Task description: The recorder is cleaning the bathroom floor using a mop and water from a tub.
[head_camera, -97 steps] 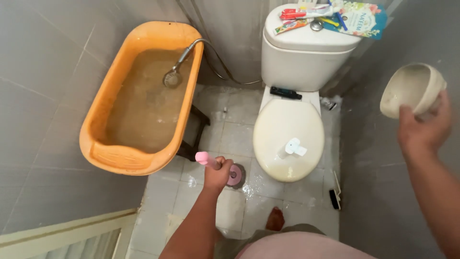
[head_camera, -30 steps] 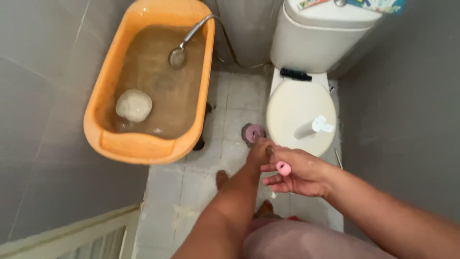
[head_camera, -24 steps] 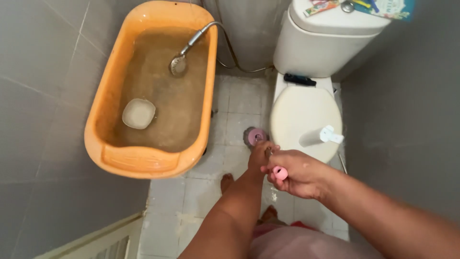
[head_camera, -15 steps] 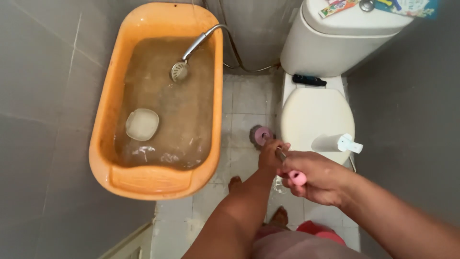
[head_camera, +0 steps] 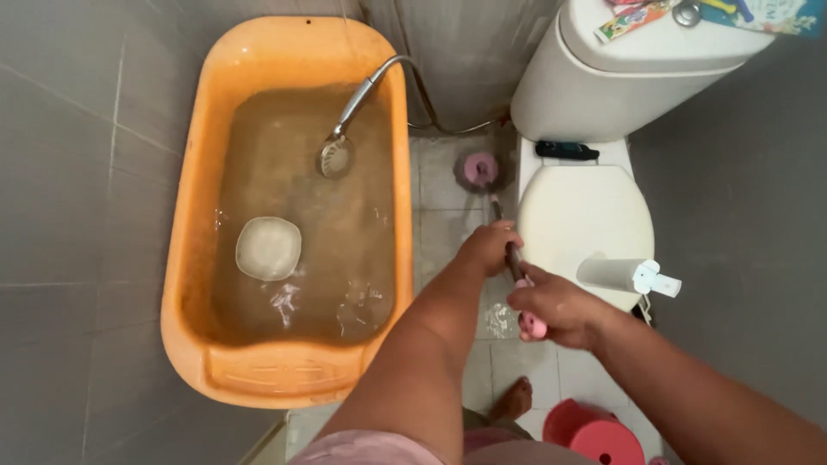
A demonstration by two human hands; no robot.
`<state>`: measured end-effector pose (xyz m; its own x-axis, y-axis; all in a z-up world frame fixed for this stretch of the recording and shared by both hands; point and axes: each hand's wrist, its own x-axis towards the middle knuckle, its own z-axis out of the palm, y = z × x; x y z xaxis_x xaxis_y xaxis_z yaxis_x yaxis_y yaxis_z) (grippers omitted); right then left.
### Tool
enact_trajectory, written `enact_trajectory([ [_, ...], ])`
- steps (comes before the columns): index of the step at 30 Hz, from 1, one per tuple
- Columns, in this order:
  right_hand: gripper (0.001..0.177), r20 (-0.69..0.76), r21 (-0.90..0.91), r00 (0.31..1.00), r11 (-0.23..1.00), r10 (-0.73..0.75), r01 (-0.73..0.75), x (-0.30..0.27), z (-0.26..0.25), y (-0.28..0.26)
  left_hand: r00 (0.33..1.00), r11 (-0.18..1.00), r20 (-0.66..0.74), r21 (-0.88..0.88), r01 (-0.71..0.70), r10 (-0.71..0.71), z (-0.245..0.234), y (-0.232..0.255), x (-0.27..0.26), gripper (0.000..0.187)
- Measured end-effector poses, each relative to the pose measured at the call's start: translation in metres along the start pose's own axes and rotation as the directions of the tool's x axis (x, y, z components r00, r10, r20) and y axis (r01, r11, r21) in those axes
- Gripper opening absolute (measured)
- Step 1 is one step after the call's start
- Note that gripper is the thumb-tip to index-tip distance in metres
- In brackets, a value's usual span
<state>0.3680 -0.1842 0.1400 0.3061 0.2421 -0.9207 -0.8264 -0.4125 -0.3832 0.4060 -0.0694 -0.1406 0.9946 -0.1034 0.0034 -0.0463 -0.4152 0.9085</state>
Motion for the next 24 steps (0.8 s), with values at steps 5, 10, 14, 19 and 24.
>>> enact_trajectory([
  [5,0.081,-0.136,-0.057,0.987,0.994,0.088,-0.097,0.012,-0.046,0.018,0.822,0.882,0.368,0.362,0.302,-0.433,-0.064,0.124,-0.008,0.031],
  [10,0.068,-0.28,-0.238,0.945,0.942,0.167,-0.237,-0.049,-0.061,0.034,0.912,0.972,0.371,0.215,0.1,-0.176,-0.011,0.132,-0.029,0.068],
  [14,0.065,-0.279,-0.319,0.936,0.898,0.216,-0.303,-0.068,-0.079,0.078,0.781,0.968,0.617,0.24,-0.07,-0.097,0.026,0.165,-0.044,0.069],
  [19,0.065,-0.276,-0.461,0.929,0.814,0.247,-0.353,-0.057,-0.07,0.066,0.675,0.907,0.69,0.415,-0.074,-0.261,0.036,0.168,-0.044,0.034],
  [24,0.065,-0.258,-0.562,0.959,0.788,0.12,-0.249,-0.014,-0.068,0.027,0.78,0.828,0.48,0.554,0.086,-0.402,0.009,0.151,-0.005,0.025],
])
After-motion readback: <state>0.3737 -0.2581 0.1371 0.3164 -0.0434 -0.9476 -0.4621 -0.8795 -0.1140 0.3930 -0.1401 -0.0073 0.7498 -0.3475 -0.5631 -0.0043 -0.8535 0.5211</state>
